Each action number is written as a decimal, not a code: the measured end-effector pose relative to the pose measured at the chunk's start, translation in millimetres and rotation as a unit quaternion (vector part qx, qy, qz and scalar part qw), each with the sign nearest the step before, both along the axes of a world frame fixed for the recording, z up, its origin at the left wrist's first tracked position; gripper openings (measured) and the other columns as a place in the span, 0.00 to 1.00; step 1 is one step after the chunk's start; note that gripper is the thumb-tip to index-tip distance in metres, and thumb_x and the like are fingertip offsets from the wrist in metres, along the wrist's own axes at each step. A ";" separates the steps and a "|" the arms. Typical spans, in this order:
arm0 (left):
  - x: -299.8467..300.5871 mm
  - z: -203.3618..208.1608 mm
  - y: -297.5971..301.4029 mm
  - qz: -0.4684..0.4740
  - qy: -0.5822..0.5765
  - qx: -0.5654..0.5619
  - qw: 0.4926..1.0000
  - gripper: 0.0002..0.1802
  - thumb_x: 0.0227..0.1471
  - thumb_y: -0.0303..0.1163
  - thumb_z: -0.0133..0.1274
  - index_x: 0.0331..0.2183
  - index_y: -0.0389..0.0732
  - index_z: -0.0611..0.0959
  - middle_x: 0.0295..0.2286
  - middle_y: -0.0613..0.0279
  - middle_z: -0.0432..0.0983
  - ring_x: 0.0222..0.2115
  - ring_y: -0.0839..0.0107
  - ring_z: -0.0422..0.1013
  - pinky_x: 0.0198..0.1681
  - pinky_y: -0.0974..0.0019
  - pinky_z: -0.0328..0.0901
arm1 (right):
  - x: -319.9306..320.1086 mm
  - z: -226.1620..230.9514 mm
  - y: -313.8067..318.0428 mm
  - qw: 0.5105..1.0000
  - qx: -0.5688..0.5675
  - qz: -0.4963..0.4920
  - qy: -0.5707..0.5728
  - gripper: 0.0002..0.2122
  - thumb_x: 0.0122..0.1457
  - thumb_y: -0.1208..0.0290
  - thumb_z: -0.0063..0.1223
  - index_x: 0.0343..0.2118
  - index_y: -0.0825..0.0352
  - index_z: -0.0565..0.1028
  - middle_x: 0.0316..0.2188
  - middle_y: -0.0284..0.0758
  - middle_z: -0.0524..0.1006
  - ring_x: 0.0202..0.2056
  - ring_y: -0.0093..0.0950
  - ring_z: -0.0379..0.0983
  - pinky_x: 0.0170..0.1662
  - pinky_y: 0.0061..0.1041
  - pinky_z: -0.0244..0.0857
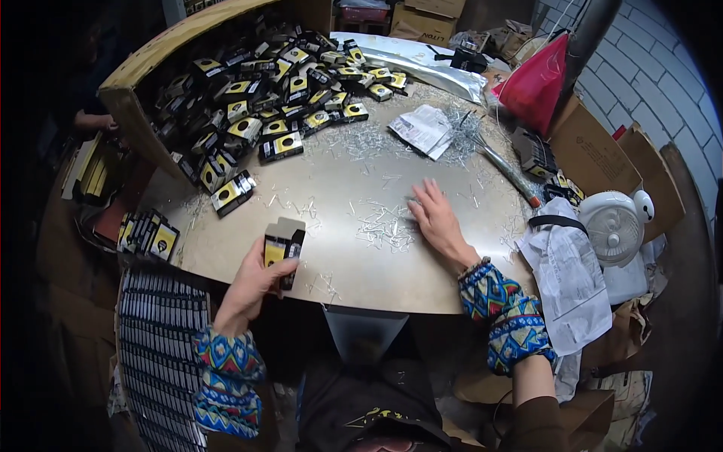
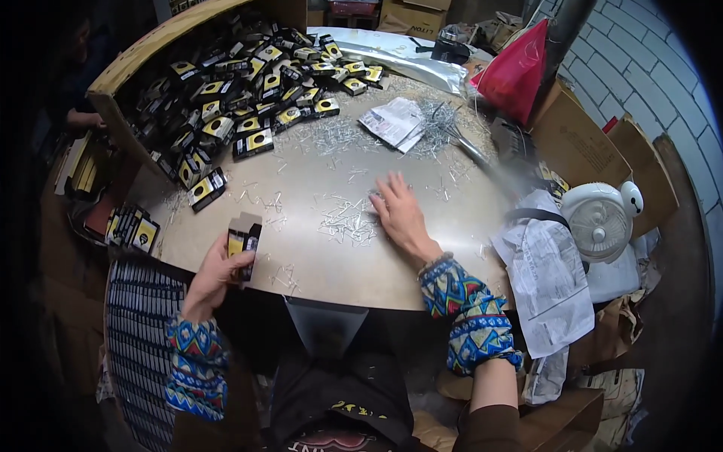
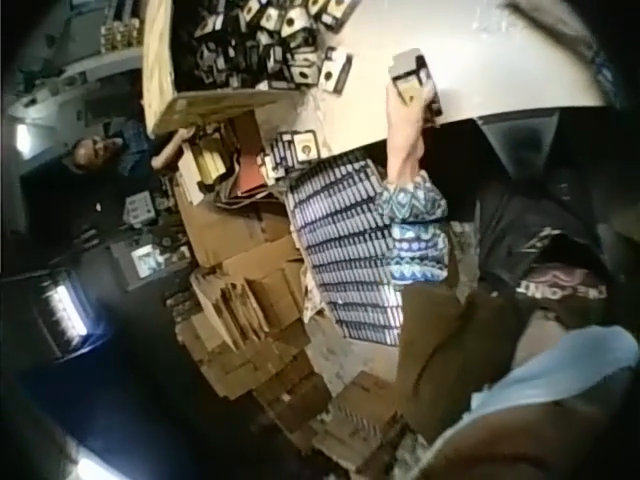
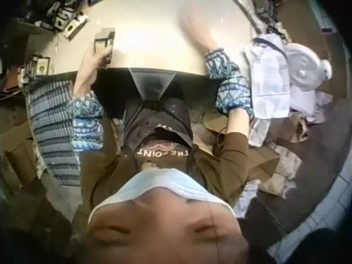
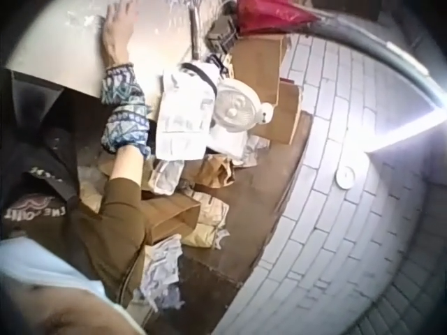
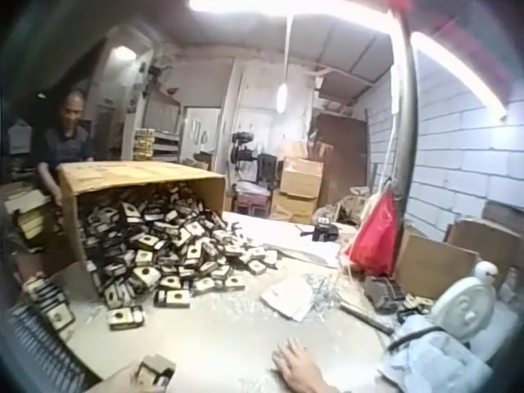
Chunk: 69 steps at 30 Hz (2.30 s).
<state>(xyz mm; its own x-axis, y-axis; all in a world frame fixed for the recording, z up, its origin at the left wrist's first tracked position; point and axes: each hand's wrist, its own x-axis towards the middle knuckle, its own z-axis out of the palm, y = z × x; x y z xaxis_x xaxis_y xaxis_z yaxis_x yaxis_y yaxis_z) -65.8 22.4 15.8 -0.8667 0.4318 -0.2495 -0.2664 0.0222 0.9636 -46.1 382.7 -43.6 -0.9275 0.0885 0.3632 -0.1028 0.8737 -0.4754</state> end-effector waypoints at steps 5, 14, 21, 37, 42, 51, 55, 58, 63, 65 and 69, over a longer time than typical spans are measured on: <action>70.1 -50.1 -41.5 0.103 -0.306 0.244 0.914 0.21 0.64 0.50 0.40 0.41 0.42 0.76 0.26 0.62 0.75 0.26 0.64 0.75 0.26 0.58 0.74 | 7.1 -7.9 -32.9 0.992 -0.034 0.079 -0.094 0.21 0.66 0.60 0.45 0.57 0.68 0.68 0.61 0.52 0.62 0.65 0.47 0.52 0.66 0.39 0.46; 184.3 -171.6 -16.3 0.008 -0.197 -0.050 0.979 0.14 0.55 0.25 0.50 0.45 0.38 0.76 0.33 0.68 0.73 0.33 0.79 0.68 0.38 0.74 0.63 | 8.7 -6.4 -118.4 0.985 0.077 0.151 0.023 0.22 0.63 0.56 0.47 0.55 0.64 0.69 0.58 0.48 0.65 0.61 0.47 0.58 0.63 0.44 0.52; 210.0 -143.5 24.0 0.053 -0.290 0.066 0.953 0.14 0.55 0.23 0.48 0.45 0.37 0.74 0.34 0.68 0.74 0.34 0.80 0.69 0.38 0.76 0.63 | 99.4 -4.1 -180.2 0.995 0.082 0.053 0.009 0.23 0.62 0.61 0.49 0.55 0.74 0.67 0.57 0.56 0.62 0.60 0.53 0.57 0.61 0.48 0.53; 231.4 -164.2 27.9 -0.043 0.118 -0.242 0.962 0.43 0.38 0.33 0.66 0.51 0.32 0.60 0.38 0.47 0.72 0.38 0.45 0.70 0.45 0.49 0.63 | 180.8 -15.2 -166.6 0.989 -0.007 0.136 -0.055 0.14 0.47 0.81 0.52 0.39 0.69 0.75 0.37 0.39 0.73 0.39 0.40 0.69 0.39 0.35 0.65; 226.4 -156.4 24.4 -0.032 0.178 -0.304 0.935 0.36 0.40 0.31 0.63 0.49 0.32 0.65 0.39 0.41 0.69 0.39 0.41 0.69 0.43 0.48 0.64 | 205.8 -34.0 -179.1 0.958 -0.003 0.246 -0.149 0.19 0.47 0.79 0.51 0.46 0.72 0.71 0.42 0.41 0.72 0.42 0.40 0.68 0.43 0.34 0.64; 226.9 -146.4 -16.8 0.028 0.234 -0.226 0.945 0.36 0.41 0.29 0.65 0.51 0.33 0.67 0.39 0.48 0.70 0.37 0.56 0.72 0.41 0.60 0.68 | 198.4 -9.8 -154.5 0.929 -0.235 0.238 -0.156 0.15 0.55 0.79 0.55 0.47 0.69 0.75 0.46 0.43 0.76 0.45 0.39 0.73 0.47 0.31 0.69; 215.6 -130.8 -9.1 0.126 0.172 -0.205 0.955 0.36 0.41 0.33 0.65 0.52 0.37 0.69 0.34 0.56 0.71 0.34 0.69 0.70 0.39 0.65 0.66 | 183.7 3.8 -142.8 0.940 -0.246 0.175 -0.160 0.10 0.57 0.78 0.56 0.43 0.70 0.78 0.35 0.40 0.80 0.34 0.30 0.78 0.36 0.23 0.70; 202.6 -118.1 1.6 0.144 0.199 -0.182 0.952 0.35 0.44 0.40 0.64 0.51 0.36 0.70 0.35 0.55 0.71 0.33 0.65 0.71 0.37 0.65 0.67 | 180.0 21.3 -149.0 0.921 -0.291 0.142 -0.219 0.10 0.59 0.76 0.55 0.43 0.70 0.78 0.33 0.40 0.80 0.30 0.26 0.77 0.33 0.21 0.69; 188.6 -97.2 16.3 0.095 0.262 -0.167 0.946 0.33 0.56 0.49 0.54 0.53 0.35 0.69 0.35 0.52 0.71 0.34 0.57 0.71 0.37 0.60 0.67 | 173.6 27.3 -163.0 0.916 -0.306 0.162 -0.200 0.09 0.58 0.76 0.55 0.41 0.70 0.78 0.31 0.41 0.79 0.29 0.29 0.77 0.31 0.23 0.69; 183.4 -89.2 23.4 0.066 0.228 -0.154 0.959 0.35 0.59 0.51 0.49 0.56 0.33 0.65 0.40 0.49 0.71 0.40 0.53 0.70 0.43 0.58 0.66 | 169.5 19.1 -157.4 0.950 -0.200 0.176 -0.161 0.09 0.55 0.78 0.56 0.40 0.71 0.78 0.31 0.43 0.79 0.29 0.35 0.78 0.32 0.26 0.69; 172.6 -80.2 27.6 0.069 0.384 -0.210 0.897 0.43 0.52 0.47 0.59 0.58 0.29 0.61 0.50 0.43 0.67 0.48 0.50 0.66 0.52 0.55 0.62 | 161.5 23.0 -138.6 0.967 -0.203 0.061 -0.144 0.07 0.55 0.78 0.57 0.36 0.71 0.79 0.27 0.42 0.80 0.27 0.28 0.78 0.31 0.23 0.69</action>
<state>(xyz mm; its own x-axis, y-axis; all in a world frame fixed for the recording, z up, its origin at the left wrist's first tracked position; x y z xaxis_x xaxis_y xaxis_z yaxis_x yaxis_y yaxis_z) 106.8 50.0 -64.4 -0.8908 0.3151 0.3273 0.4432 0.4447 0.7783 115.4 244.1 -20.5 -0.9975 0.0525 0.0476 -0.0067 0.5986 -0.8010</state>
